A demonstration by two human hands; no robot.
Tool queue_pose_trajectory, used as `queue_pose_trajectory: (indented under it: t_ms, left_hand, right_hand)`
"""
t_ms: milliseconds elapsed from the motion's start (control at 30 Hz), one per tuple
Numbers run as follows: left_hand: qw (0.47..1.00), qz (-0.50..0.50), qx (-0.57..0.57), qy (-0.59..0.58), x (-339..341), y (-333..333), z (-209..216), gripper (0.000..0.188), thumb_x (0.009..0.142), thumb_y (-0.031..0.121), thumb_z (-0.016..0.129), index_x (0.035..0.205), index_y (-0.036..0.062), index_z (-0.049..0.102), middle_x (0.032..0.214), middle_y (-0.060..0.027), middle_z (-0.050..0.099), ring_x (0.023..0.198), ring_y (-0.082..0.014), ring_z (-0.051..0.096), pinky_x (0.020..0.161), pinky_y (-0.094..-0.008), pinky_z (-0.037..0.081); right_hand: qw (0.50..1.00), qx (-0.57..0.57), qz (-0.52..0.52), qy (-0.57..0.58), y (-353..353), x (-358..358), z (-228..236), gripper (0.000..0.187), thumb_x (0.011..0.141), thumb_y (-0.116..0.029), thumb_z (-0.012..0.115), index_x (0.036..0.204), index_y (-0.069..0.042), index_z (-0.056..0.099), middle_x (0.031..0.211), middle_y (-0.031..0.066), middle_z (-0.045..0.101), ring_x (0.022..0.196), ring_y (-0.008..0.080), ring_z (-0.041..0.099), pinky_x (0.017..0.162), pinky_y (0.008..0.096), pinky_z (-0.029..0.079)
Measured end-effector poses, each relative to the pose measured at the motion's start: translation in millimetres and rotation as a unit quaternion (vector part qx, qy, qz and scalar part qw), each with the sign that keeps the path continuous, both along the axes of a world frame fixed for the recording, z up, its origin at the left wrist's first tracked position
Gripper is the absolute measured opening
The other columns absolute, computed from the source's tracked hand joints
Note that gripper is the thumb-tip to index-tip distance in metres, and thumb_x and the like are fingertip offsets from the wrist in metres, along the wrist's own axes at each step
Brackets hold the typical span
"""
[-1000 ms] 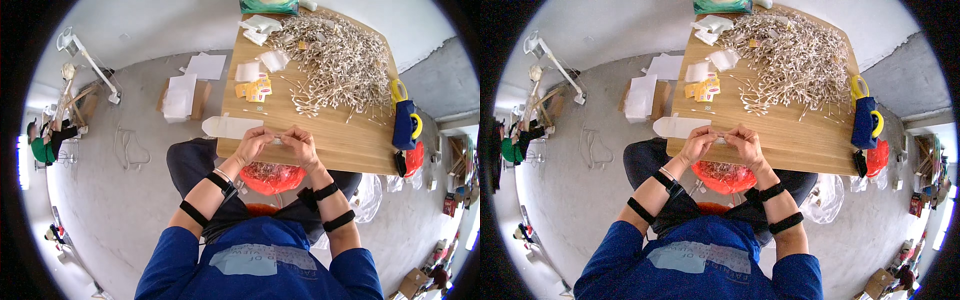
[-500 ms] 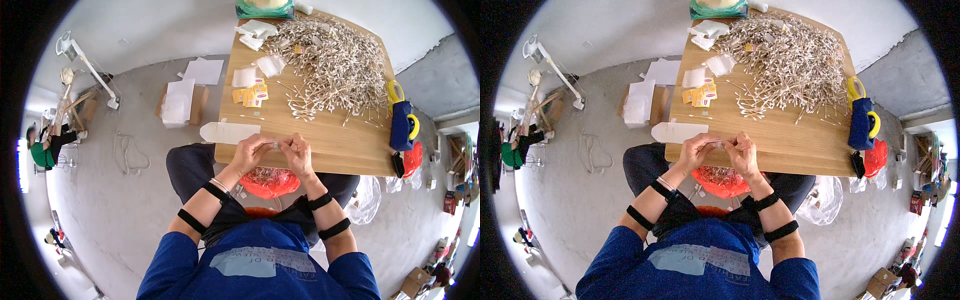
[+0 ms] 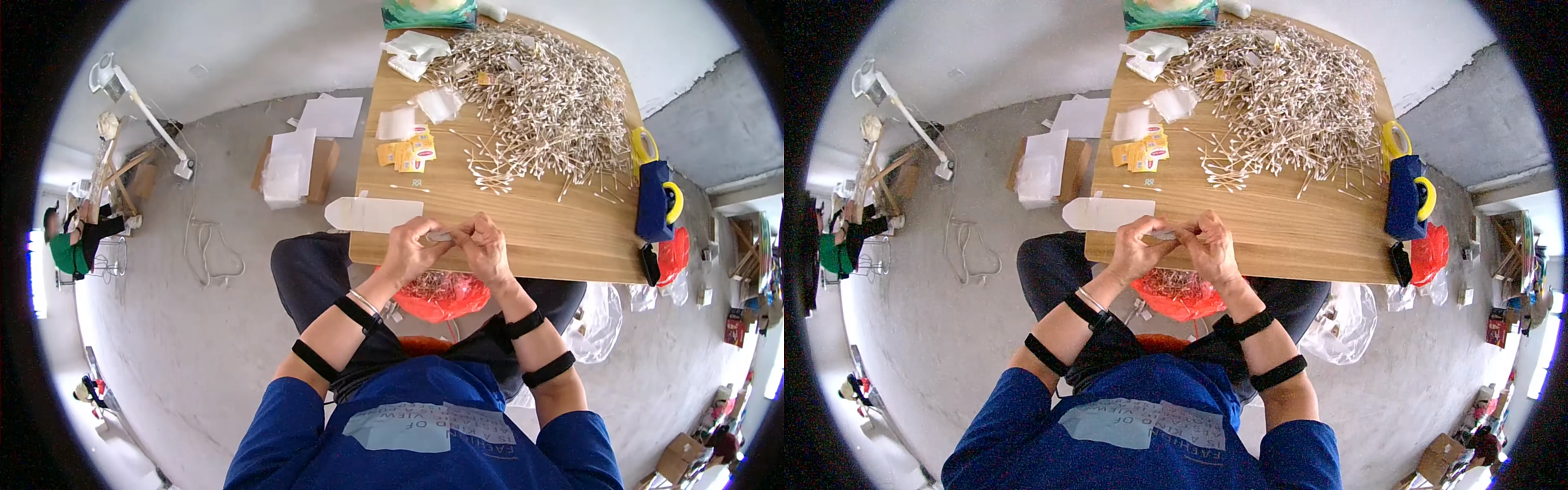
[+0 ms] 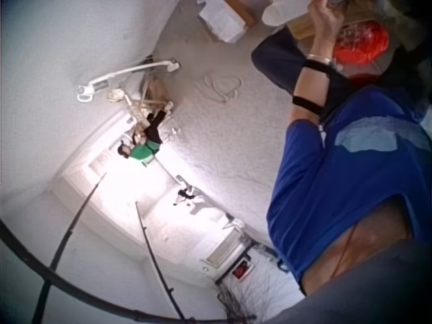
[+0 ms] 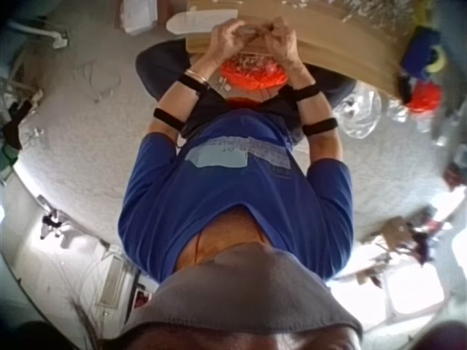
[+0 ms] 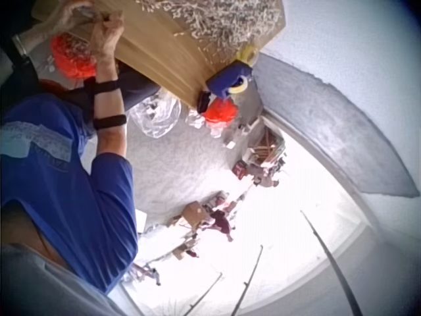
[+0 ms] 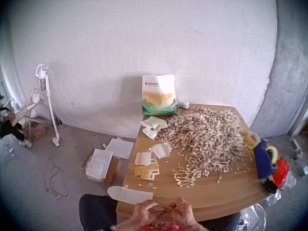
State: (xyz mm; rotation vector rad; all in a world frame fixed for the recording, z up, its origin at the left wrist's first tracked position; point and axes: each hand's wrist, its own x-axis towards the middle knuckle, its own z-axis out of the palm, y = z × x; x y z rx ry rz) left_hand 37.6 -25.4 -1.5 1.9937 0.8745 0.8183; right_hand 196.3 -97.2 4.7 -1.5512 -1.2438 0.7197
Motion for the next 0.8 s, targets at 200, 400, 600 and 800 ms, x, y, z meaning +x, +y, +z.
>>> queue_pose_trajectory:
  t_ms: [200, 400, 600, 800]
  left_hand:
    - [0.999, -0.009, -0.045, 0.010, -0.5, 0.9, 1.2, 0.025, 0.069, 0.011, 0.083, 0.089, 0.0018, 0.070, 0.089, -0.0114, 0.072, 0.080, -0.0193, 0.070, 0.071, -0.0302, 0.055]
    - [0.989, -0.064, -0.134, 0.012, -7.7, 11.7, 13.2, 0.023, 0.075, 0.010, 0.080, 0.096, 0.0027, 0.073, 0.091, -0.0099, 0.073, 0.078, -0.0093, 0.067, 0.069, -0.0263, 0.053]
    - [0.984, -0.049, -0.170, -0.032, -6.1, 7.1, 7.2, 0.019, 0.078, 0.006, 0.077, 0.096, 0.0029, 0.073, 0.096, -0.0092, 0.073, 0.082, -0.0112, 0.068, 0.075, -0.0263, 0.055]
    - [0.996, -0.014, 0.018, -0.085, -0.3, 1.0, -0.4, 0.019, 0.074, 0.005, 0.078, 0.091, 0.0073, 0.072, 0.100, -0.0118, 0.071, 0.092, -0.0231, 0.068, 0.078, -0.0317, 0.055]
  right_hand:
    - [0.999, 0.009, 0.042, -0.022, -0.8, 8.0, -4.2, 0.008, 0.079, -0.005, 0.071, 0.084, -0.001, 0.065, 0.082, 0.0129, 0.061, 0.077, 0.0296, 0.061, 0.068, 0.0367, 0.048]
    - [0.998, 0.012, 0.044, -0.032, 0.8, 7.9, 0.7, 0.009, 0.078, -0.005, 0.072, 0.081, -0.001, 0.064, 0.081, 0.0141, 0.059, 0.077, 0.0316, 0.060, 0.068, 0.0382, 0.048]
    - [0.999, 0.034, 0.037, -0.021, 1.8, 7.8, -2.1, 0.012, 0.075, -0.004, 0.074, 0.080, -0.002, 0.064, 0.080, 0.0132, 0.058, 0.076, 0.0306, 0.059, 0.067, 0.0373, 0.047]
    - [0.982, 0.114, 0.038, -0.147, 1.8, 7.1, 4.8, 0.014, 0.072, 0.000, 0.075, 0.079, -0.006, 0.064, 0.080, 0.0086, 0.057, 0.079, 0.0293, 0.056, 0.067, 0.0372, 0.046]
